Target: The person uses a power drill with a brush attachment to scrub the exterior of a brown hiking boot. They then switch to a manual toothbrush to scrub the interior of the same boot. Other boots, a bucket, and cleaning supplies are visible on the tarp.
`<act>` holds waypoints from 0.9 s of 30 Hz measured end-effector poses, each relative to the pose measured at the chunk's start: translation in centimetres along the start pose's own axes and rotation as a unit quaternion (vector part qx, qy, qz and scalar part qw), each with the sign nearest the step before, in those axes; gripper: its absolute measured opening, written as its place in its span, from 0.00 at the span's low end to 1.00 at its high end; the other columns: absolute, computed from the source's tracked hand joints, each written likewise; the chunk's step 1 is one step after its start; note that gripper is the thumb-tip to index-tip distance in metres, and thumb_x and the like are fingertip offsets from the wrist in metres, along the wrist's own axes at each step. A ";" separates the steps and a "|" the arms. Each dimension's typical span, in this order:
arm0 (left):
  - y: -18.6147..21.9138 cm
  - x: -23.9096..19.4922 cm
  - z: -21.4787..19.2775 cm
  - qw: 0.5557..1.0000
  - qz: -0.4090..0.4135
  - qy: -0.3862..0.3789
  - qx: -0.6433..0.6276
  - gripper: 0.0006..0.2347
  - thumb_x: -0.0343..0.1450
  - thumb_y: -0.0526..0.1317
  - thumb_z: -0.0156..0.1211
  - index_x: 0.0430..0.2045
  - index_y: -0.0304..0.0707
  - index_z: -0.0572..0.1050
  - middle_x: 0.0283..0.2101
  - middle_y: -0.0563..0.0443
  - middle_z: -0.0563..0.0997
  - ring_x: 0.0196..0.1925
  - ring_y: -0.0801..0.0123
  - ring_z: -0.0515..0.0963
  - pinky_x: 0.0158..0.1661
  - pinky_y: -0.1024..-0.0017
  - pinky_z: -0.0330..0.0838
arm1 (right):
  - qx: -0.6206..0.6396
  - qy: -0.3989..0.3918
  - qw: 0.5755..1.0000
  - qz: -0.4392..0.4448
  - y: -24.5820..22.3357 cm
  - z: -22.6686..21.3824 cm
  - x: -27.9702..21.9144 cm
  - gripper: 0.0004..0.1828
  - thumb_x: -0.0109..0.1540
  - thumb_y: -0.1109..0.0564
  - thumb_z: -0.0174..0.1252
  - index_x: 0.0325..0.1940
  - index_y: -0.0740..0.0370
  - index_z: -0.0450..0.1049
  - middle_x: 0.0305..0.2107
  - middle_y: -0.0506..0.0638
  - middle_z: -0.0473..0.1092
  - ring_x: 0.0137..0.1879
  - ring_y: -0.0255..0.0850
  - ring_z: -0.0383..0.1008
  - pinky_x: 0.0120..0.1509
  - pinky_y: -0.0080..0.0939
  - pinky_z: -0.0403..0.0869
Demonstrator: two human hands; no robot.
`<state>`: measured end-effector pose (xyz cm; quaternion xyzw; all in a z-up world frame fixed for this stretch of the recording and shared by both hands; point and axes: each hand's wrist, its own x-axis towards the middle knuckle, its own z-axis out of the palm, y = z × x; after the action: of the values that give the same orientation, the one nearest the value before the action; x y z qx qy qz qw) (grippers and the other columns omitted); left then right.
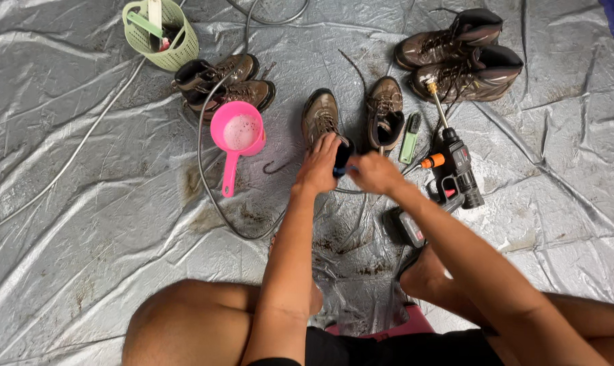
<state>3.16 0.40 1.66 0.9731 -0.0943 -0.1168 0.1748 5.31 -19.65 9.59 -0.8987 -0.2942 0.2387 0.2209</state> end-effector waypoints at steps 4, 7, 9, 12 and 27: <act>-1.3 0.3 0.4 0.986 0.007 0.058 -0.159 0.44 0.59 0.40 0.74 0.74 0.36 0.61 0.81 0.41 0.56 0.84 0.43 0.56 0.76 0.45 0.62 | -0.207 0.130 0.969 -0.041 3.6 0.9 2.3 0.16 0.69 0.44 0.52 0.51 0.51 0.79 0.30 0.57 0.81 0.36 0.61 0.85 0.43 0.64 0.82; -2.2 -0.5 0.9 0.975 0.024 0.095 -0.201 0.42 0.58 0.38 0.79 0.71 0.31 0.65 0.77 0.35 0.61 0.82 0.40 0.60 0.78 0.50 0.60 | -0.223 0.123 0.962 -0.099 4.0 5.3 2.8 0.20 0.73 0.51 0.42 0.49 0.59 0.80 0.30 0.65 0.81 0.35 0.67 0.85 0.41 0.69 0.81; -2.5 -1.1 1.3 0.964 0.043 0.121 -0.232 0.42 0.56 0.33 0.80 0.69 0.25 0.65 0.75 0.30 0.63 0.81 0.38 0.60 0.79 0.50 0.57 | -0.083 0.041 0.996 0.020 1.0 4.0 2.1 0.20 0.72 0.42 0.47 0.52 0.56 0.76 0.30 0.65 0.80 0.42 0.68 0.84 0.49 0.71 0.81; -3.3 -1.6 1.8 0.961 0.023 0.126 -0.243 0.45 0.56 0.35 0.83 0.70 0.27 0.63 0.77 0.31 0.60 0.82 0.38 0.59 0.80 0.48 0.58 | 0.025 -0.018 0.999 0.025 1.1 1.7 3.5 0.19 0.66 0.44 0.56 0.50 0.58 0.83 0.40 0.69 0.82 0.56 0.70 0.81 0.62 0.71 0.78; 2.7 -0.7 0.2 0.995 -0.010 0.071 -0.069 0.44 0.61 0.46 0.81 0.73 0.48 0.60 0.80 0.53 0.58 0.82 0.55 0.56 0.66 0.44 0.70 | -0.319 0.203 0.904 -0.200 1.5 -2.9 1.0 0.18 0.71 0.51 0.51 0.30 0.54 0.78 0.16 0.54 0.71 0.21 0.57 0.78 0.24 0.60 0.73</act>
<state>2.07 -2.03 2.56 0.9655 -0.0639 -0.0554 0.2462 8.33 -20.87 10.78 -0.8725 -0.4768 -0.1045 0.0201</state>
